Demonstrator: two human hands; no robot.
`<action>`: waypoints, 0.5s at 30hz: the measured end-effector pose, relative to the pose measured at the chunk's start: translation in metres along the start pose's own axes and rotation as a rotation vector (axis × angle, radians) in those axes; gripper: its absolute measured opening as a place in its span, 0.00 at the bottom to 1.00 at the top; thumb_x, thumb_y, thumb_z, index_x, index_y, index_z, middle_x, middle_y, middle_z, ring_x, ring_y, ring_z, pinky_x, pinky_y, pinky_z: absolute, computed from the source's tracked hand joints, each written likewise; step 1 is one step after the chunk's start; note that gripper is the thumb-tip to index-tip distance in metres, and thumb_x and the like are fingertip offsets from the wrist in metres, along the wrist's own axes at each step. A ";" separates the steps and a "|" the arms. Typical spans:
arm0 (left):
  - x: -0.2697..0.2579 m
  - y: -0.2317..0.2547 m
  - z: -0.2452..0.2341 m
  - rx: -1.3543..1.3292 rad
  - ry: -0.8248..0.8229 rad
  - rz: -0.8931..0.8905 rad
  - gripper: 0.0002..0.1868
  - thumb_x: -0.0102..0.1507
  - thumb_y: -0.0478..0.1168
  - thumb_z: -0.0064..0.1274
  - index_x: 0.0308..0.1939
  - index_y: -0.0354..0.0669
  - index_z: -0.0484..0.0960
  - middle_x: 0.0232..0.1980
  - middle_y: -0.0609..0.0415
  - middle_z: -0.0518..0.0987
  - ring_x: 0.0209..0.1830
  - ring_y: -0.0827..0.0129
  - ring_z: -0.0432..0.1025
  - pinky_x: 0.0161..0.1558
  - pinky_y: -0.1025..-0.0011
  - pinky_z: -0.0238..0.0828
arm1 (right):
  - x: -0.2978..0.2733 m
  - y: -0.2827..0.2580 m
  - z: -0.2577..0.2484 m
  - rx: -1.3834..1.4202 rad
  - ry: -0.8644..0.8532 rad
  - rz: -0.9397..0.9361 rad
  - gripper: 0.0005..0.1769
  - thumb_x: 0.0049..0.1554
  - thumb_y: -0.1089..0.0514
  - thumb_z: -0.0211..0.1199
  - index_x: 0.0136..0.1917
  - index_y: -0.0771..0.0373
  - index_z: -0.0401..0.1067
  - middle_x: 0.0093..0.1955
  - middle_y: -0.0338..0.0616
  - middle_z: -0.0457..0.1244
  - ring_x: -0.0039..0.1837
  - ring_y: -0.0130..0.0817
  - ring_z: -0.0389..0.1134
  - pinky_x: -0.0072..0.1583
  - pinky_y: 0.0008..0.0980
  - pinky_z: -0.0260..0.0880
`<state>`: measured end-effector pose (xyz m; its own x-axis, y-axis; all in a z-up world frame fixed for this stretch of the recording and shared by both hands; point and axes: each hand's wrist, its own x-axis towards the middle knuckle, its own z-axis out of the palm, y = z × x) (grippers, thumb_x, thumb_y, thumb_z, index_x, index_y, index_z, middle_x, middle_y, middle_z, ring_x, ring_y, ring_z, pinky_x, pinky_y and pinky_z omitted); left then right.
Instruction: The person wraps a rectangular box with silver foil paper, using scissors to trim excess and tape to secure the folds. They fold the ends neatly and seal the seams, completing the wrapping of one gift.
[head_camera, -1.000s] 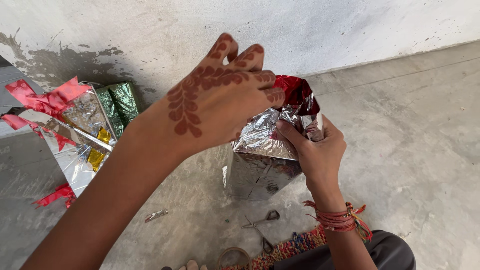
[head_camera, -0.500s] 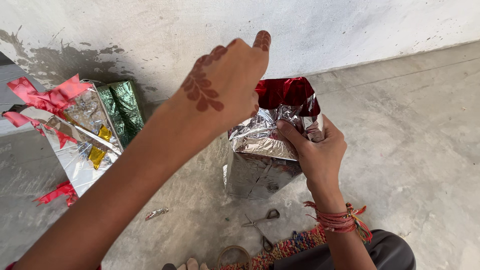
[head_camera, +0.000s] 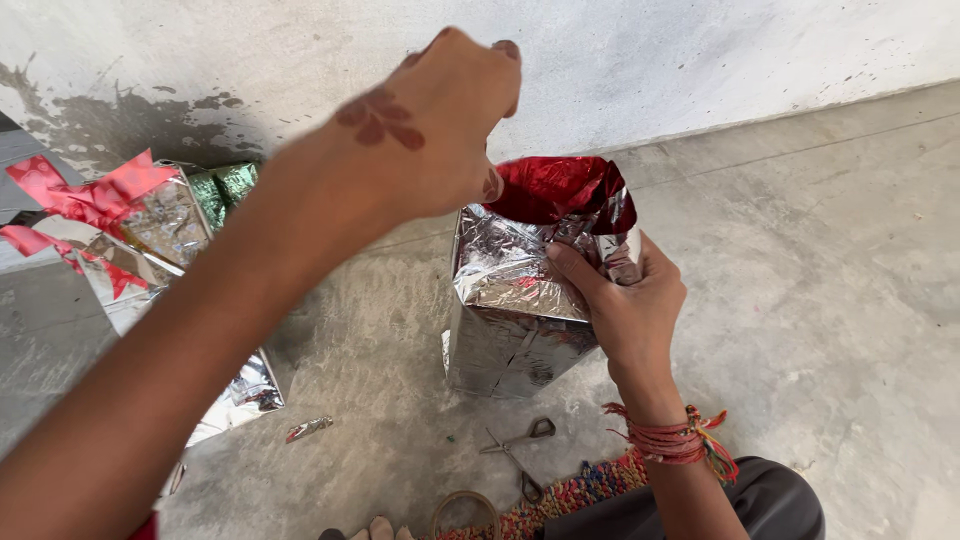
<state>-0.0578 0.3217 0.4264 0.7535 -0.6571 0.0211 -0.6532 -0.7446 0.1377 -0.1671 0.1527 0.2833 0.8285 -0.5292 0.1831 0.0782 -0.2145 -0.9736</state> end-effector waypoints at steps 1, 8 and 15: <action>0.002 0.000 -0.001 0.010 0.021 0.021 0.27 0.60 0.38 0.63 0.61 0.31 0.74 0.49 0.36 0.80 0.45 0.50 0.80 0.44 0.59 0.81 | 0.000 0.000 -0.002 -0.001 -0.001 0.005 0.12 0.51 0.62 0.75 0.49 0.66 0.80 0.40 0.39 0.71 0.39 0.19 0.69 0.39 0.22 0.69; 0.037 0.009 -0.026 0.133 -0.159 0.108 0.32 0.60 0.53 0.66 0.55 0.31 0.75 0.45 0.38 0.81 0.39 0.52 0.78 0.39 0.61 0.78 | 0.001 -0.002 -0.003 -0.070 0.004 -0.020 0.13 0.50 0.60 0.76 0.49 0.65 0.81 0.40 0.38 0.73 0.40 0.19 0.70 0.41 0.22 0.70; 0.024 0.024 -0.019 -0.352 -0.525 -0.239 0.17 0.60 0.29 0.58 0.49 0.21 0.73 0.36 0.40 0.78 0.30 0.60 0.75 0.30 0.70 0.77 | 0.000 -0.003 -0.002 -0.062 -0.003 0.022 0.12 0.50 0.59 0.77 0.47 0.65 0.81 0.40 0.39 0.73 0.39 0.19 0.70 0.40 0.23 0.70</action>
<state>-0.0533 0.2904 0.4490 0.6799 -0.5151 -0.5220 -0.3425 -0.8524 0.3951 -0.1685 0.1518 0.2869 0.8312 -0.5322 0.1611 0.0254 -0.2531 -0.9671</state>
